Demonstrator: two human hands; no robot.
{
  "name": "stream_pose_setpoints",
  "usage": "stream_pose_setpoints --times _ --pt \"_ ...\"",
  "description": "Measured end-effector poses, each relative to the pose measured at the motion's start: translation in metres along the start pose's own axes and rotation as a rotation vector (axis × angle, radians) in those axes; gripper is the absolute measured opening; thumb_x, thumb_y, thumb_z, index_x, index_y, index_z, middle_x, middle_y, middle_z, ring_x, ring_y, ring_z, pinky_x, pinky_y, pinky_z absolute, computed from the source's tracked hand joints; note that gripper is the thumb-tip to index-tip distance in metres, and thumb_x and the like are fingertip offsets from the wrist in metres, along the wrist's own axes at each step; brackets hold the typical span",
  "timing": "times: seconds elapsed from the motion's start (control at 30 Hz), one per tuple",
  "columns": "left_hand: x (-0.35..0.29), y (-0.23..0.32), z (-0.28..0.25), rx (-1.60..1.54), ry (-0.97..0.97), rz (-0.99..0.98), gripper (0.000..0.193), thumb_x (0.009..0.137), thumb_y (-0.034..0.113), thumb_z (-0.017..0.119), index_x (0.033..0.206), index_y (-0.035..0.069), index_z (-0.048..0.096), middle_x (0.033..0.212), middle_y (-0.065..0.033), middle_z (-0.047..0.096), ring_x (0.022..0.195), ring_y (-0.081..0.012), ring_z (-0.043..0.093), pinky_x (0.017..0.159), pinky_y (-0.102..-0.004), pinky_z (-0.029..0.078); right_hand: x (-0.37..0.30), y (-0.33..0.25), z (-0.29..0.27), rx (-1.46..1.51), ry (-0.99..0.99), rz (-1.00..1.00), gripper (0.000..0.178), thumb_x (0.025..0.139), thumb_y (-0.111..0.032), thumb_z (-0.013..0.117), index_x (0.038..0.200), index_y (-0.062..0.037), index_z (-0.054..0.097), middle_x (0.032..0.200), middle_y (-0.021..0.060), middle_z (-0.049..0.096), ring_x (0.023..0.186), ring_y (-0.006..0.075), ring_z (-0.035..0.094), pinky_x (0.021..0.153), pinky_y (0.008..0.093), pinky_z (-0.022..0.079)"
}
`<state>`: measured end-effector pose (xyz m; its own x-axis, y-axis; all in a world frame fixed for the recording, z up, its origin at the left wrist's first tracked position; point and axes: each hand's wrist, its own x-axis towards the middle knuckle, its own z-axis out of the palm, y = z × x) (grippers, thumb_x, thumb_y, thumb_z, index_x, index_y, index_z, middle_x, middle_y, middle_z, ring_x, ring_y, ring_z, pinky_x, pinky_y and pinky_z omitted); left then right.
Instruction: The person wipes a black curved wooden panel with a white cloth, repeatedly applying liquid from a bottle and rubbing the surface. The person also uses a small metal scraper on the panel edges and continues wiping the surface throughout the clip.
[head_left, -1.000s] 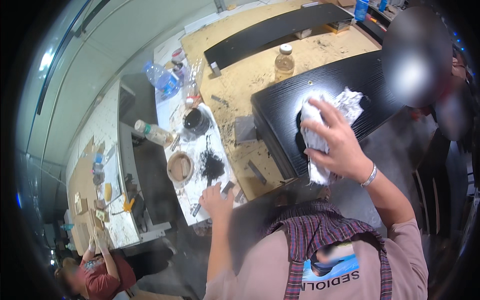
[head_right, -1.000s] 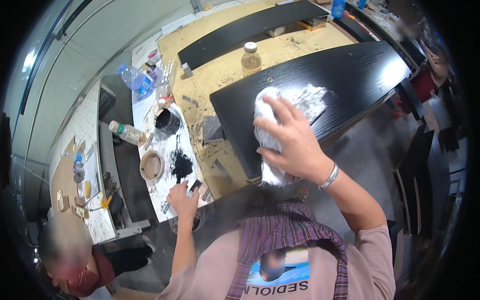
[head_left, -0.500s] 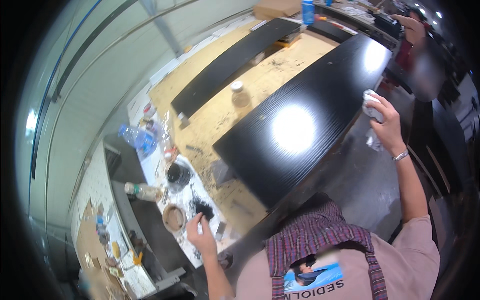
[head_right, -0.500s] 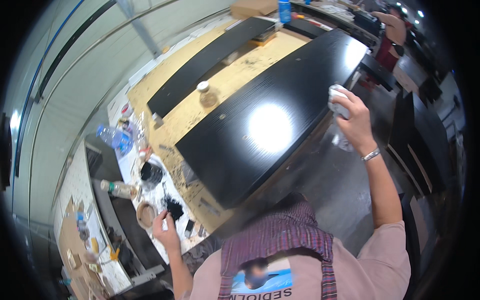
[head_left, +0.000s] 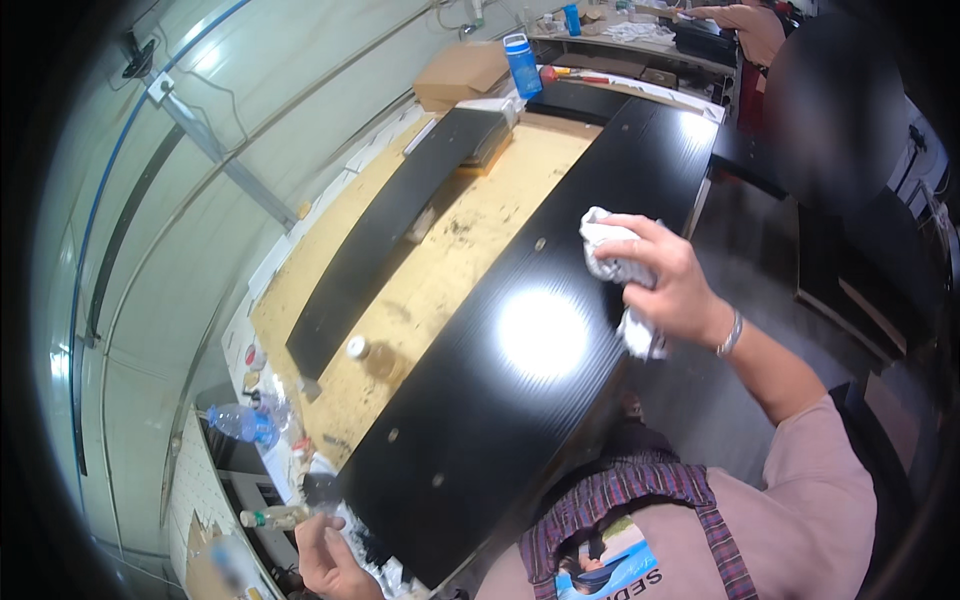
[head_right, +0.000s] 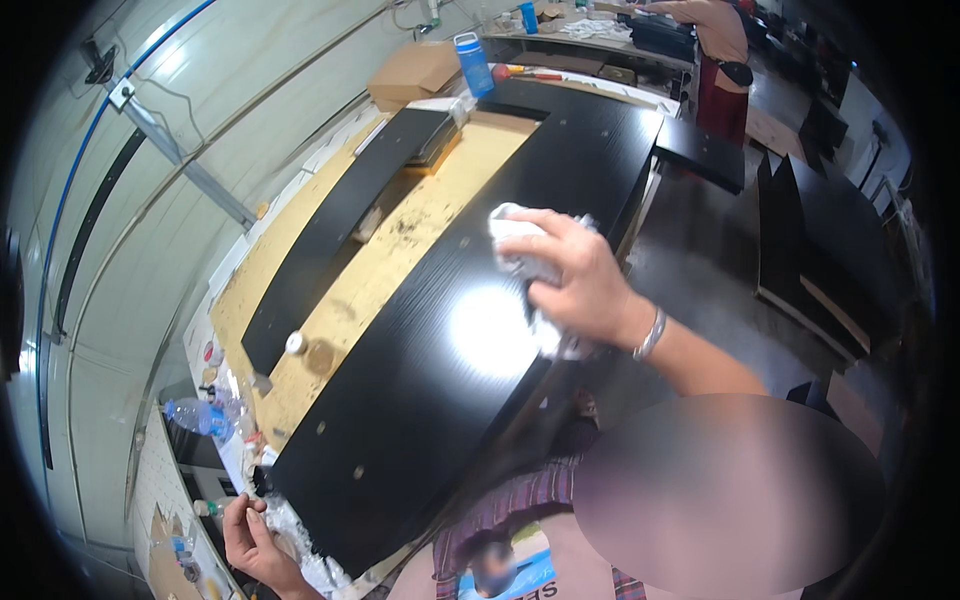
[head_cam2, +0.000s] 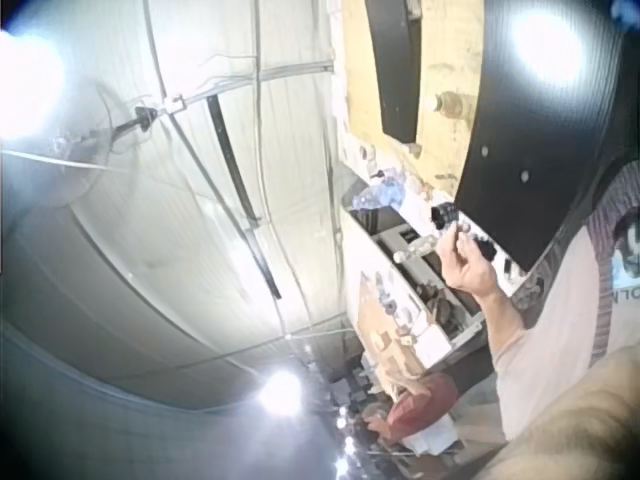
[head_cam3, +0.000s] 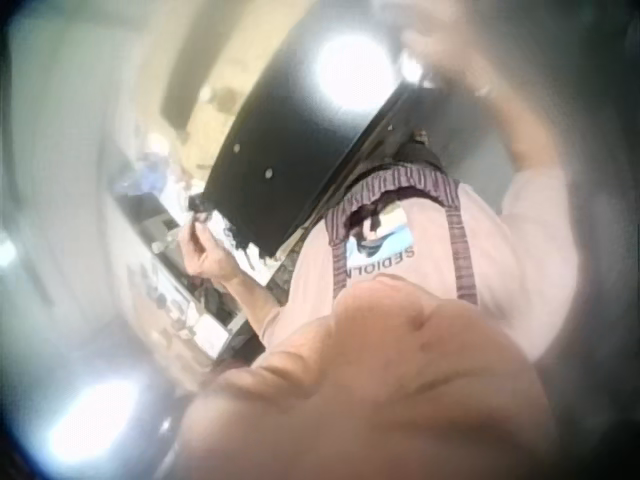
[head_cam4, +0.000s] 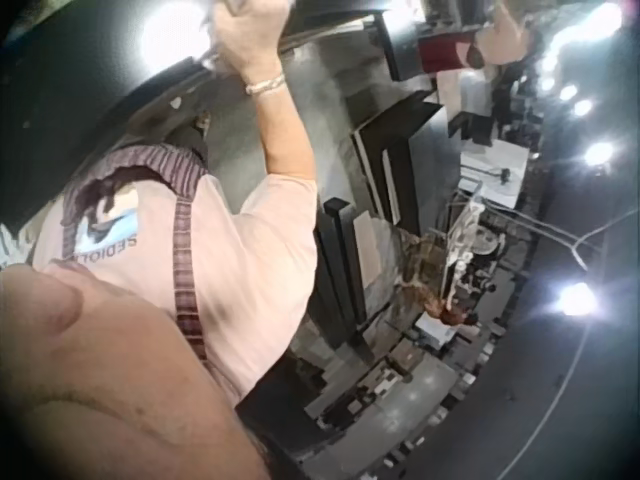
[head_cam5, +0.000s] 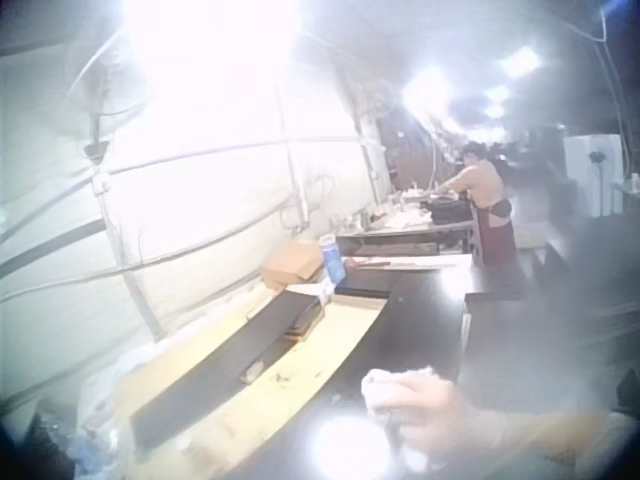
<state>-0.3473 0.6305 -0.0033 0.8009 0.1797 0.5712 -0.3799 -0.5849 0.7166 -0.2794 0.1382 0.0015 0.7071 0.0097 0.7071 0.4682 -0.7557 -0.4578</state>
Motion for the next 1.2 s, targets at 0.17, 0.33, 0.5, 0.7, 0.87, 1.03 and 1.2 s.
stream_pose_setpoints --times 0.17,0.33,0.5,0.7,0.87,1.03,1.2 --pt "0.048 0.122 0.183 -0.123 -0.715 0.081 0.105 0.073 0.032 0.089 0.154 -0.006 0.033 0.152 -0.0200 0.045 0.142 -0.0316 0.046 0.118 -0.0424 0.035 0.025 0.007 0.015 0.660 -0.371 -0.029 0.061 0.084 -0.007 0.072 0.143 -0.0085 0.060 0.152 0.0265 0.048 0.143 0.0412 0.044 0.117 0.0447 0.038" --pt "0.068 0.128 0.295 0.068 -0.807 0.270 0.059 0.075 -0.001 0.066 0.133 -0.004 0.057 0.121 -0.0195 0.061 0.112 -0.0300 0.063 0.097 -0.0375 0.051 0.026 0.059 0.008 0.704 -0.506 -0.023 0.076 0.083 -0.028 0.078 0.148 -0.0024 0.048 0.145 0.0238 0.052 0.127 0.0417 0.055 0.105 0.0471 0.048" --pt "0.100 0.100 0.305 0.045 -0.633 0.046 0.057 0.069 -0.006 0.057 0.125 -0.001 0.062 0.119 -0.0139 0.062 0.108 -0.0257 0.062 0.100 -0.0347 0.047 0.019 0.134 -0.034 0.268 -0.633 -0.263 0.079 0.073 -0.035 0.084 0.139 -0.0007 0.054 0.146 0.0265 0.049 0.137 0.0426 0.046 0.112 0.0518 0.040" --pt "0.086 0.088 0.353 -0.127 -0.543 -0.287 0.051 0.079 -0.007 0.058 0.129 0.000 0.059 0.114 -0.0090 0.064 0.097 -0.0147 0.063 0.087 -0.0284 0.052 0.003 0.158 -0.022 0.120 -0.663 -0.397 0.066 0.080 -0.034 0.076 0.135 -0.0012 0.057 0.148 0.0263 0.048 0.141 0.0402 0.045 0.115 0.0519 0.037" --pt "0.078 0.082 0.359 -0.137 -0.499 -0.269 0.048 0.077 -0.006 0.059 0.124 -0.001 0.062 0.108 -0.0092 0.067 0.097 -0.0168 0.065 0.090 -0.0303 0.052 -0.007 0.156 -0.021 -0.042 -0.487 -0.509 0.046 0.087 -0.025 0.062 0.129 -0.0036 0.063 0.139 0.0231 0.059 0.133 0.0362 0.055 0.111 0.0484 0.043" --pt "0.062 0.084 0.352 -0.061 -0.461 -0.219 0.046 0.075 -0.002 0.063 0.121 -0.001 0.064 0.110 -0.0142 0.068 0.102 -0.0233 0.067 0.094 -0.0345 0.051 -0.019 0.149 -0.022 -0.074 -0.379 -0.497 0.036 0.088 -0.021 0.061 0.120 -0.0084 0.068 0.136 0.0197 0.063 0.127 0.0331 0.062 0.106 0.0452 0.049" --pt "0.049 0.121 0.352 0.136 -0.455 0.163 0.047 0.072 0.004 0.071 0.118 0.001 0.065 0.114 -0.0218 0.066 0.105 -0.0387 0.066 0.095 -0.0448 0.051 -0.018 0.148 -0.023 -0.109 -0.379 -0.485 0.038 0.086 -0.022 0.063 0.121 -0.0100 0.068 0.132 0.0188 0.066 0.119 0.0338 0.066 0.103 0.0462 0.052"
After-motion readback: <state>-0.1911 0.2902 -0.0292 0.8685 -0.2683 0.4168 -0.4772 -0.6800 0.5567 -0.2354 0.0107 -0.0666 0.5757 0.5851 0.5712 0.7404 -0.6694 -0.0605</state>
